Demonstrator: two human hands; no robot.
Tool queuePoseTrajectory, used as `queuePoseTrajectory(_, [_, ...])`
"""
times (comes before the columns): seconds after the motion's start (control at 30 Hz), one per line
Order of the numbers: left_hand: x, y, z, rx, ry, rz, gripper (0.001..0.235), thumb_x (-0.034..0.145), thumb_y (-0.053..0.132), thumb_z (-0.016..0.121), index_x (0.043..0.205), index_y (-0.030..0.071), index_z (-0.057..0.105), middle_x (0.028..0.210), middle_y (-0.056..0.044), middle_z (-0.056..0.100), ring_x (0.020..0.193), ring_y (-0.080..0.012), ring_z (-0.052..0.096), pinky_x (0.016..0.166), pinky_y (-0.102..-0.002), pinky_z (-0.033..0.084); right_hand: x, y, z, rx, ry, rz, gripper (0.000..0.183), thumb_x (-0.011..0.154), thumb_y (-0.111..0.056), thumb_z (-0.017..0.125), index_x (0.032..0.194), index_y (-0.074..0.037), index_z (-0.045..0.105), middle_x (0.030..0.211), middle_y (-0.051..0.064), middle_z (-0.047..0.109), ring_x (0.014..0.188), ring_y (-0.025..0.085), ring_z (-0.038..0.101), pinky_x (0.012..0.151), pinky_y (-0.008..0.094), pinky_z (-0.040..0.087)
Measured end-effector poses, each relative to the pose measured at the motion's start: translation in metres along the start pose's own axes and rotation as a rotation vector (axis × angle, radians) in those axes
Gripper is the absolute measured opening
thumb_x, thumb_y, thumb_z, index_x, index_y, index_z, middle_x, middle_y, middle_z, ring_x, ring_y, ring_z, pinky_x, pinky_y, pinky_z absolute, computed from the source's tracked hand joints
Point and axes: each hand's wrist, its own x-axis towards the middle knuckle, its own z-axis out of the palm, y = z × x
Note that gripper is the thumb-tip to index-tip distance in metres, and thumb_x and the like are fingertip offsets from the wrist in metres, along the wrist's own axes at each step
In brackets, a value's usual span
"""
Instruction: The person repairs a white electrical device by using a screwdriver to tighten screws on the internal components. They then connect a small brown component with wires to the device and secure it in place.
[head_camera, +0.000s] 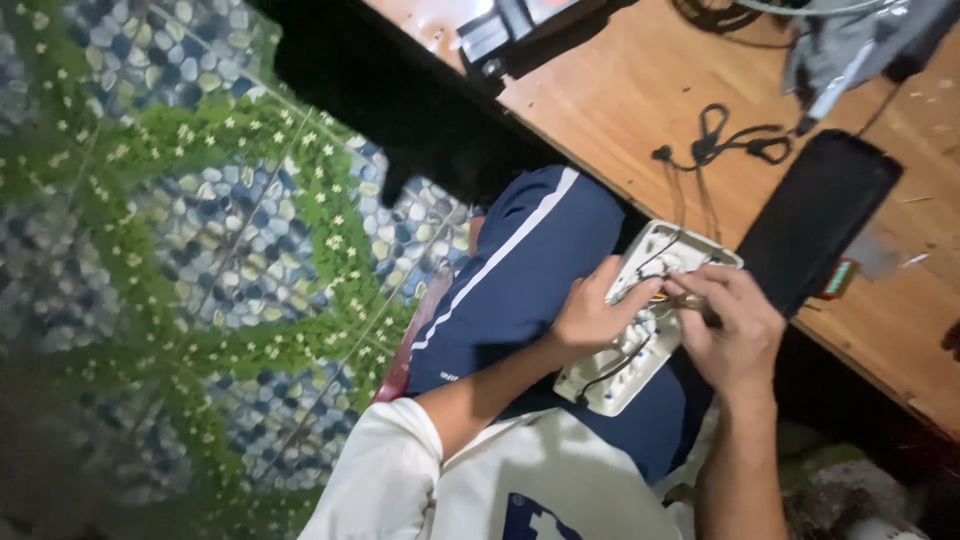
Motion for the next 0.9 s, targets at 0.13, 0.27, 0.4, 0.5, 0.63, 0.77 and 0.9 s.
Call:
queuePoseTrajectory(0.13, [0.005,-0.026,0.01,-0.041,0.049,0.053,0.048,0.093,0.061,0.063,0.099,0.013,0.059,0.09,-0.018,0.07,0.099,-0.0415,0.069,0.085,-0.05,0.053,0.006,-0.006,0.003,-0.031,0.054,0.069,0.015,0.087,-0.005,0.085,0.1,-0.012,0.082,0.097,0.011,0.075,0.085,0.035,0.072,0.077,0.042,0.058])
queuePoseTrajectory(0.27, [0.008,-0.004,-0.001,-0.037,-0.034,0.018,0.052,0.093,0.063,0.062,0.096,0.011,0.056,0.091,-0.021,0.068,0.098,-0.0436,0.068,0.084,-0.051,0.052,0.013,-0.007,0.003,0.013,0.12,0.092,0.014,0.081,-0.003,0.082,0.091,-0.011,0.078,0.09,0.009,0.073,0.081,0.033,0.073,0.075,0.041,0.058])
queuePoseTrajectory(0.4, [0.008,-0.015,0.002,-0.071,-0.009,0.016,0.05,0.096,0.058,0.065,0.093,0.009,0.057,0.085,-0.021,0.069,0.091,-0.0368,0.071,0.078,-0.046,0.051,0.007,-0.003,0.005,0.05,0.104,0.172,0.013,0.082,-0.012,0.086,0.088,-0.01,0.075,0.09,0.007,0.074,0.08,0.033,0.073,0.072,0.04,0.059])
queuePoseTrajectory(0.5, [0.009,-0.018,0.003,-0.109,-0.003,0.051,0.041,0.1,0.048,0.066,0.095,0.008,0.061,0.084,-0.014,0.072,0.083,-0.0252,0.069,0.075,-0.039,0.052,0.006,-0.005,0.007,0.059,0.109,0.165,0.022,0.08,-0.006,0.081,0.1,-0.014,0.078,0.099,0.008,0.074,0.089,0.034,0.074,0.075,0.042,0.06])
queuePoseTrajectory(0.63, [0.007,-0.024,0.009,-0.079,-0.011,0.095,0.04,0.101,0.044,0.066,0.098,0.005,0.062,0.089,-0.02,0.072,0.087,-0.0296,0.069,0.077,-0.043,0.052,0.0,0.004,0.008,0.067,0.087,0.18,0.021,0.08,-0.007,0.077,0.098,-0.017,0.08,0.096,0.004,0.075,0.086,0.03,0.075,0.076,0.04,0.06])
queuePoseTrajectory(0.77, [0.02,-0.053,0.023,-0.021,0.054,0.078,0.049,0.096,0.049,0.061,0.121,0.007,0.053,0.123,-0.011,0.061,0.119,-0.0204,0.057,0.101,-0.033,0.04,0.002,0.005,0.003,0.184,0.047,0.041,0.02,0.083,-0.001,0.059,0.098,-0.009,0.069,0.094,0.007,0.069,0.086,0.026,0.068,0.08,0.033,0.051])
queuePoseTrajectory(0.9, [0.035,-0.064,0.022,0.048,0.012,-0.203,0.084,0.094,0.062,0.059,0.155,0.008,0.04,0.162,-0.01,0.04,0.153,-0.0217,0.036,0.124,-0.03,0.027,-0.001,0.009,0.01,0.191,0.02,0.137,0.02,0.071,0.001,0.06,0.087,-0.012,0.065,0.085,0.003,0.068,0.076,0.024,0.066,0.07,0.031,0.05])
